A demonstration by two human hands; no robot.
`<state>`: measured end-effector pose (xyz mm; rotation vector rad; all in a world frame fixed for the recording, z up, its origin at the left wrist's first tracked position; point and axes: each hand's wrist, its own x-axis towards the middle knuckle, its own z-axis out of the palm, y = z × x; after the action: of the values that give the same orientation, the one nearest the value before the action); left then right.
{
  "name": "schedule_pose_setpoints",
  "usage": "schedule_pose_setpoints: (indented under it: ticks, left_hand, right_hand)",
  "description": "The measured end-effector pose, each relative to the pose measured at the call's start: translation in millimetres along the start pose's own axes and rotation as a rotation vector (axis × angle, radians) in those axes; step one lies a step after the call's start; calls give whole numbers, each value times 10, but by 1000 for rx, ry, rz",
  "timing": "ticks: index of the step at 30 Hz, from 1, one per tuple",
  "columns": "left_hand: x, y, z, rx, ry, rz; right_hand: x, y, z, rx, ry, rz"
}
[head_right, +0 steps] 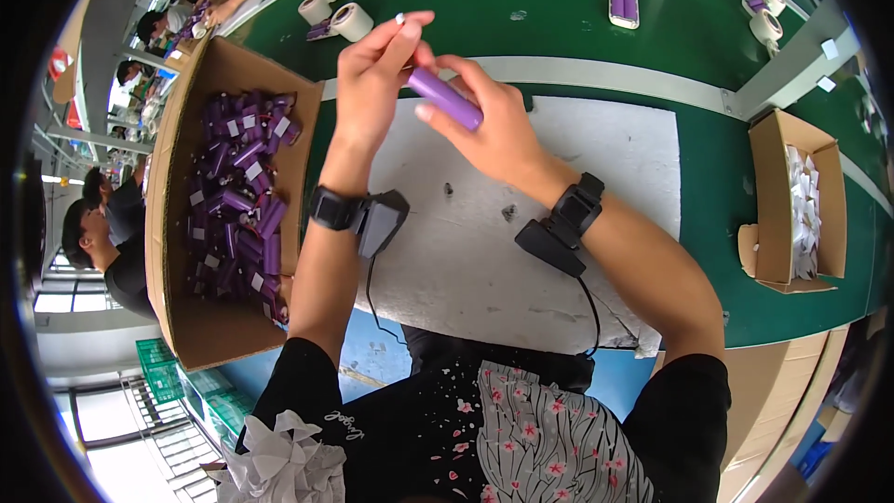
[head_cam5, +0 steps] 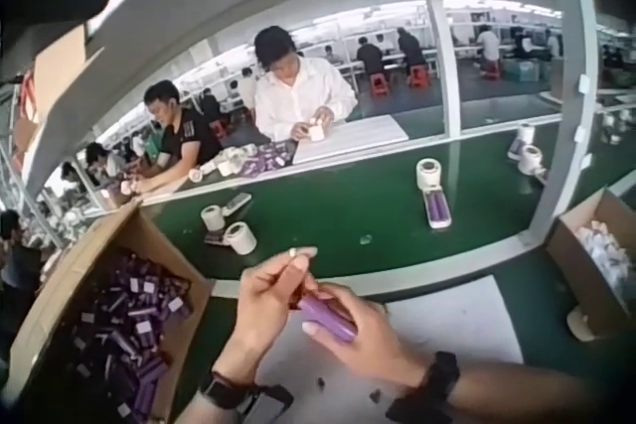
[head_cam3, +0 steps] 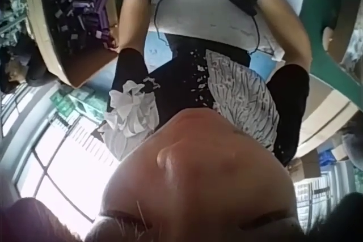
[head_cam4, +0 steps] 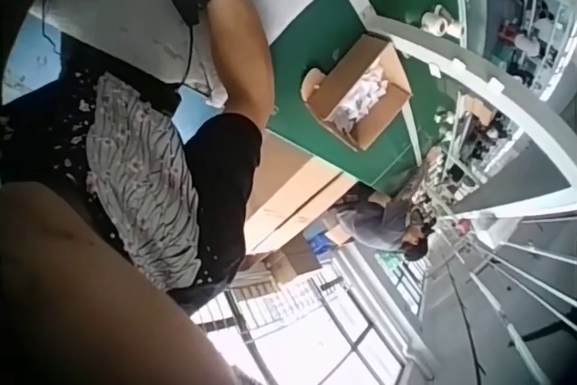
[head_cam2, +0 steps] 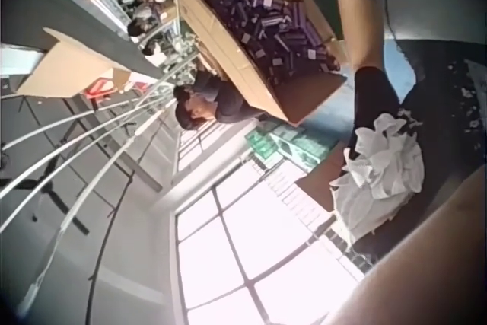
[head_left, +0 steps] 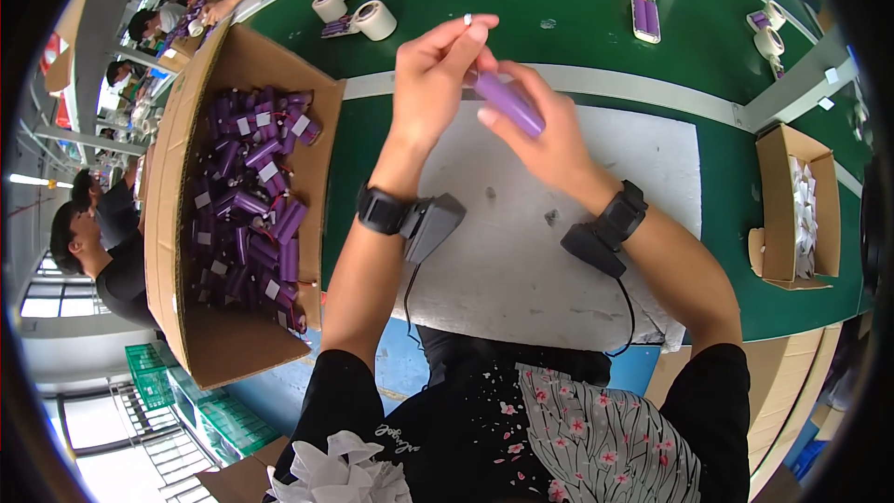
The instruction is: The person connects a battery to a circuit board inside a fan housing, tests the board, and inserts the battery. After setting the fan aside, they pick up another battery, apply a piece of tape, and repeat the process with a second fan.
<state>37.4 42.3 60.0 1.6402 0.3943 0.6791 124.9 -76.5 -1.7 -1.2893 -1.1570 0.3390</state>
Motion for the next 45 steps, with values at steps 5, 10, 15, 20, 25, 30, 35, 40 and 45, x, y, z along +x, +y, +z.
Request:
schedule_pose_setpoints:
  ticks: [5, 10, 15, 20, 25, 30, 35, 40, 45]
  left_hand:
    - [147, -553, 292, -334, 92, -62]
    - [-54, -756, 401, -453, -73, -157]
    - [-10, -711, 287, -305, -85, -163]
    - [-16, -619, 213, -336, 160, -259]
    - [8, -734, 89, -192, 126, -150]
    - [-23, -718, 135, -47, 33, -22]
    - [-40, -664, 157, 32, 7, 46]
    - [-61, -673, 140, 24, -4, 51]
    - [-50, -641, 151, 69, -12, 6]
  right_hand:
    - [51, 85, -39, -62, 129, 286]
    - [-52, 236, 12, -380, 161, -23]
    - [8, 168, 43, -447, 101, -109]
    - [35, 134, 61, -190, 142, -156]
    - [16, 172, 14, -255, 106, -75]
    - [-12, 102, -18, -294, -132, 69]
    - [-27, 110, -25, -264, -155, 72]
    - [-12, 98, -36, -211, -218, 191]
    - [-16, 83, -50, -184, -235, 215]
